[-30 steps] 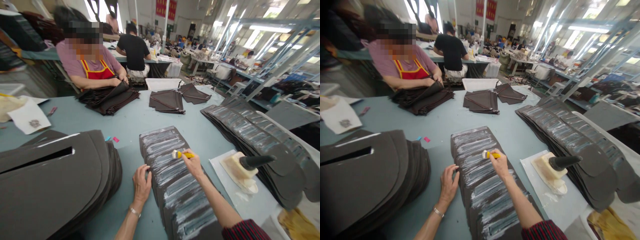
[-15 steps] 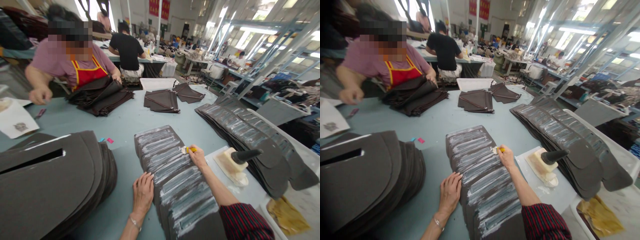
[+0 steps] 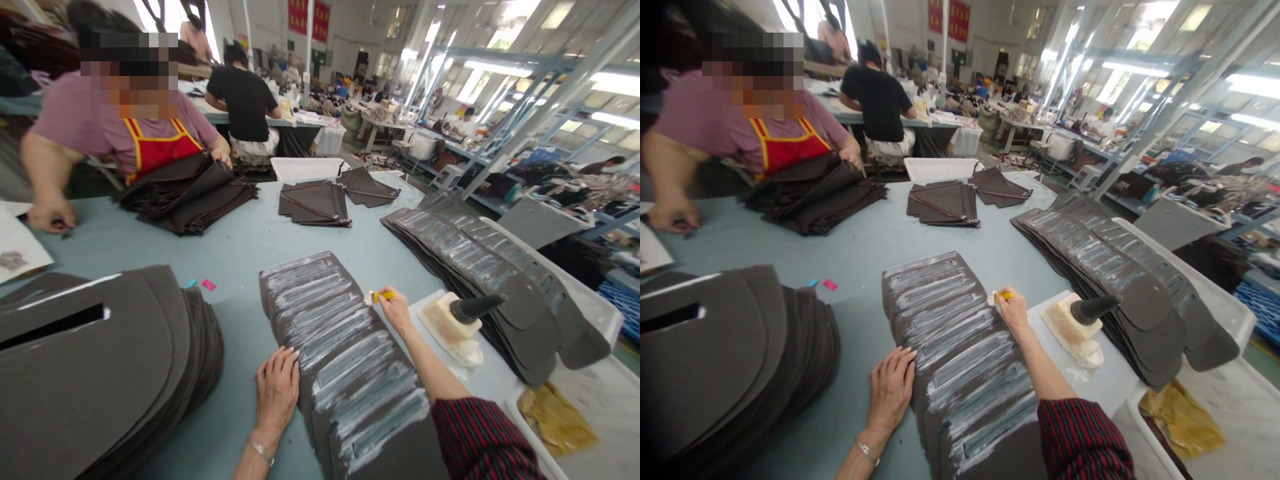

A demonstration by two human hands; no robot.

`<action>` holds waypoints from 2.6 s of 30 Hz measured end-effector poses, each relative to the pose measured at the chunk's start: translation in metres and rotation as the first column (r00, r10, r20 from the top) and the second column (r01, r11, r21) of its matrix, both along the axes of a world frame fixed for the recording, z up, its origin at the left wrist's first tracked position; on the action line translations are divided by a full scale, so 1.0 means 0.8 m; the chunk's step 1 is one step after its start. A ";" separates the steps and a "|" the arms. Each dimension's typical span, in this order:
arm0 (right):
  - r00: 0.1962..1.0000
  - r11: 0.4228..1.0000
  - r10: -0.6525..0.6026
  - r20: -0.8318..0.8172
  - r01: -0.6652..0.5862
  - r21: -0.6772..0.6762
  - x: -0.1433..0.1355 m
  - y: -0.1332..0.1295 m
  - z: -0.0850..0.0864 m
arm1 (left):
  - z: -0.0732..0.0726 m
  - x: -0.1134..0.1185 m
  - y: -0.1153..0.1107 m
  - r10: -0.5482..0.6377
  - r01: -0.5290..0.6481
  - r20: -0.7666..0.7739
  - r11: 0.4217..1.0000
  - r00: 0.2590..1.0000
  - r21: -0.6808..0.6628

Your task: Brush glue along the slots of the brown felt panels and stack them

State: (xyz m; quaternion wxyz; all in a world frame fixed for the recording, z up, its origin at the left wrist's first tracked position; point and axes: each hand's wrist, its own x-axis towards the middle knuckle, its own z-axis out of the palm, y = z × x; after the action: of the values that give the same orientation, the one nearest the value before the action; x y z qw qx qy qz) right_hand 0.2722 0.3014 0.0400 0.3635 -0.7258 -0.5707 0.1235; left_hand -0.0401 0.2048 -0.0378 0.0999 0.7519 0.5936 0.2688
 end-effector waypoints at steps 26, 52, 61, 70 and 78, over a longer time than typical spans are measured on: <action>0.995 0.994 0.100 0.005 -0.100 -0.054 0.023 -0.082 -0.007 | 0.001 0.022 -0.075 -0.090 0.086 -0.068 0.994 0.994 -0.065; 0.978 0.981 -0.161 -0.136 0.174 0.089 0.043 -0.200 0.000 | -0.001 0.021 -0.089 0.054 -0.049 0.174 0.998 0.983 -0.033; 0.958 0.997 -0.065 0.280 0.075 -0.025 0.095 -0.306 -0.077 | 0.024 0.075 -0.197 0.229 -0.220 0.013 0.947 0.973 -0.233; 0.892 0.998 -0.039 0.451 0.013 0.059 0.082 -0.335 -0.114 | 0.016 0.079 -0.225 0.253 -0.229 0.053 0.933 0.966 -0.279; 0.936 0.995 -0.014 0.353 -0.022 0.098 0.090 -0.295 -0.078 | 0.010 0.067 -0.187 0.403 -0.323 0.271 0.899 0.874 -0.295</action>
State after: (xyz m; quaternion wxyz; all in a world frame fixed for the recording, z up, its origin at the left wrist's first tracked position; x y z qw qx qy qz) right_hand 0.3445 0.0652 -0.0227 0.2909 -0.7157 -0.6338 -0.0369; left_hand 0.0134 0.0552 -0.0300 0.2343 0.5535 0.7282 0.3292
